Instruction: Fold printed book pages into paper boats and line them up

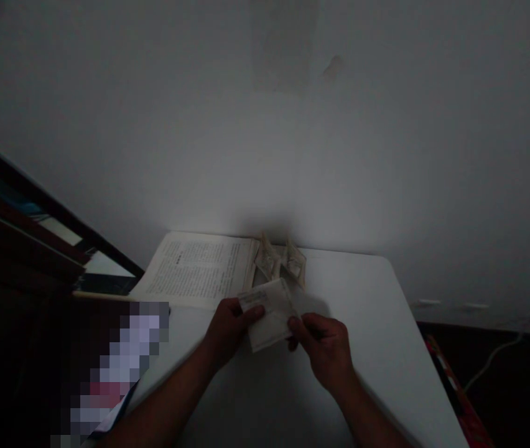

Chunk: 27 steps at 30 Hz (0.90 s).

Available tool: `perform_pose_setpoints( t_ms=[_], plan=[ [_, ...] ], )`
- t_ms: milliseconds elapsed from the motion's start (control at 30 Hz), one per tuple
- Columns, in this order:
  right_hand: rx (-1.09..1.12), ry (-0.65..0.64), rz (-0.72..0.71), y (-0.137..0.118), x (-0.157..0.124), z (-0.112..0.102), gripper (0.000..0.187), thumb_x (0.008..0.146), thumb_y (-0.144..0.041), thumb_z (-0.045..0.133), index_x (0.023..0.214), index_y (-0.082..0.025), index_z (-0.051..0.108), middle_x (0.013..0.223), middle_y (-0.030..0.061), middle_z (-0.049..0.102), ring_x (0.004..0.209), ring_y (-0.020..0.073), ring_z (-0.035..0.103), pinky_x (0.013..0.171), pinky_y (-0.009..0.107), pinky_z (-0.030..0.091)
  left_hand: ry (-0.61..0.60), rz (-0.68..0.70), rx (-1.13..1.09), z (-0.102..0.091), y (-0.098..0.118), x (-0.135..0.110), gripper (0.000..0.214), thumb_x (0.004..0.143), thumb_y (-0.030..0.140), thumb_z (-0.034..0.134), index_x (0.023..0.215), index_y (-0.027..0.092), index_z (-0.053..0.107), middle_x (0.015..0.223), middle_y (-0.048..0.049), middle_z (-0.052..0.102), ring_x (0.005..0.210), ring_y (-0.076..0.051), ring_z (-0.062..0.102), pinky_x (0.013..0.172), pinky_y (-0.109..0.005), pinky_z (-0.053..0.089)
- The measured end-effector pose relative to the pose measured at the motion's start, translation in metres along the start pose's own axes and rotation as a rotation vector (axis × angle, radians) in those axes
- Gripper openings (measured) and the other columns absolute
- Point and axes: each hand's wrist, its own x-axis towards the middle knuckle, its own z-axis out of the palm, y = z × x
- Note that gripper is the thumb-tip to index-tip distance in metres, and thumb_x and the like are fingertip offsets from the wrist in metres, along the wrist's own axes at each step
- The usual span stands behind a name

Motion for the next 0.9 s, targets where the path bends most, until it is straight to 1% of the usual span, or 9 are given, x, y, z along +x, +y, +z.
perform_pose_setpoints(
  t_ms=[167,267,333,400,500,600,667,800,900],
  plan=[
    [0.025,-0.02,0.009,0.001,0.0,0.0,0.035,0.079,-0.042,0.06,0.054,-0.017,0.063,0.048,0.0006,0.06,0.047,0.0129,0.056,0.048,0.022,0.042,-0.09,-0.05,-0.044,0.003,0.004,-0.002,0.028,0.064,0.025,0.076,0.085,0.008,0.071,0.083,-0.0124,0.071,0.073,-0.024,0.066,0.07,-0.035,0.051],
    [0.012,-0.037,0.012,0.0,0.0,0.001,0.035,0.079,-0.042,0.06,0.054,-0.017,0.062,0.049,0.001,0.06,0.048,0.0135,0.056,0.048,0.022,0.042,-0.108,-0.049,-0.059,0.006,0.004,-0.004,0.027,0.064,0.021,0.076,0.087,0.008,0.07,0.085,-0.0128,0.071,0.076,-0.025,0.066,0.071,-0.035,0.051],
    [-0.024,-0.029,0.004,-0.002,0.0,0.002,0.036,0.079,-0.042,0.059,0.053,-0.017,0.062,0.049,0.0009,0.06,0.047,0.0132,0.056,0.047,0.022,0.041,-0.11,-0.055,-0.087,0.01,0.003,-0.006,0.026,0.065,0.02,0.075,0.087,0.008,0.07,0.085,-0.0128,0.071,0.075,-0.024,0.066,0.069,-0.034,0.051],
    [-0.056,-0.007,-0.011,-0.002,0.0,0.003,0.037,0.08,-0.042,0.058,0.053,-0.017,0.062,0.049,0.0003,0.06,0.046,0.0124,0.054,0.045,0.021,0.039,-0.084,-0.067,-0.111,0.014,0.001,-0.008,0.025,0.064,0.019,0.075,0.086,0.008,0.07,0.082,-0.0121,0.071,0.07,-0.023,0.066,0.063,-0.031,0.051],
    [-0.095,0.01,-0.063,-0.002,-0.001,0.006,0.036,0.081,-0.041,0.057,0.053,-0.018,0.062,0.049,-0.0005,0.059,0.047,0.0121,0.054,0.046,0.021,0.038,-0.008,-0.064,-0.096,0.02,0.0,-0.01,0.021,0.064,0.02,0.075,0.08,0.008,0.069,0.074,-0.0102,0.071,0.062,-0.02,0.065,0.055,-0.026,0.049],
    [-0.147,0.018,-0.107,-0.001,-0.001,0.008,0.035,0.081,-0.039,0.057,0.053,-0.018,0.061,0.05,-0.0007,0.059,0.049,0.0124,0.055,0.048,0.021,0.039,0.054,-0.057,-0.059,0.022,0.002,-0.011,0.02,0.062,0.02,0.076,0.077,0.008,0.07,0.072,-0.0088,0.071,0.062,-0.018,0.065,0.059,-0.026,0.05],
    [-0.161,0.018,-0.11,0.0,-0.001,0.009,0.034,0.081,-0.038,0.057,0.054,-0.018,0.062,0.051,-0.0008,0.059,0.05,0.0125,0.055,0.05,0.021,0.039,0.087,-0.057,-0.019,0.02,0.004,-0.01,0.021,0.06,0.019,0.077,0.078,0.009,0.07,0.076,-0.0086,0.072,0.066,-0.019,0.066,0.063,-0.028,0.051],
    [-0.108,-0.042,-0.06,0.002,0.0,0.009,0.031,0.079,-0.038,0.06,0.055,-0.018,0.063,0.054,-0.0001,0.061,0.053,0.0133,0.057,0.052,0.022,0.041,0.061,-0.028,0.095,0.012,0.008,-0.007,0.023,0.06,0.02,0.077,0.081,0.011,0.071,0.081,-0.0086,0.072,0.073,-0.02,0.067,0.067,-0.029,0.051],
    [-0.043,-0.133,0.007,0.004,0.001,0.008,0.031,0.078,-0.039,0.061,0.055,-0.018,0.063,0.055,0.0011,0.063,0.056,0.0145,0.059,0.055,0.022,0.043,0.038,-0.027,0.16,0.007,0.01,-0.005,0.024,0.058,0.021,0.078,0.079,0.011,0.071,0.078,-0.0071,0.072,0.068,-0.019,0.066,0.063,-0.027,0.051]
  ],
)
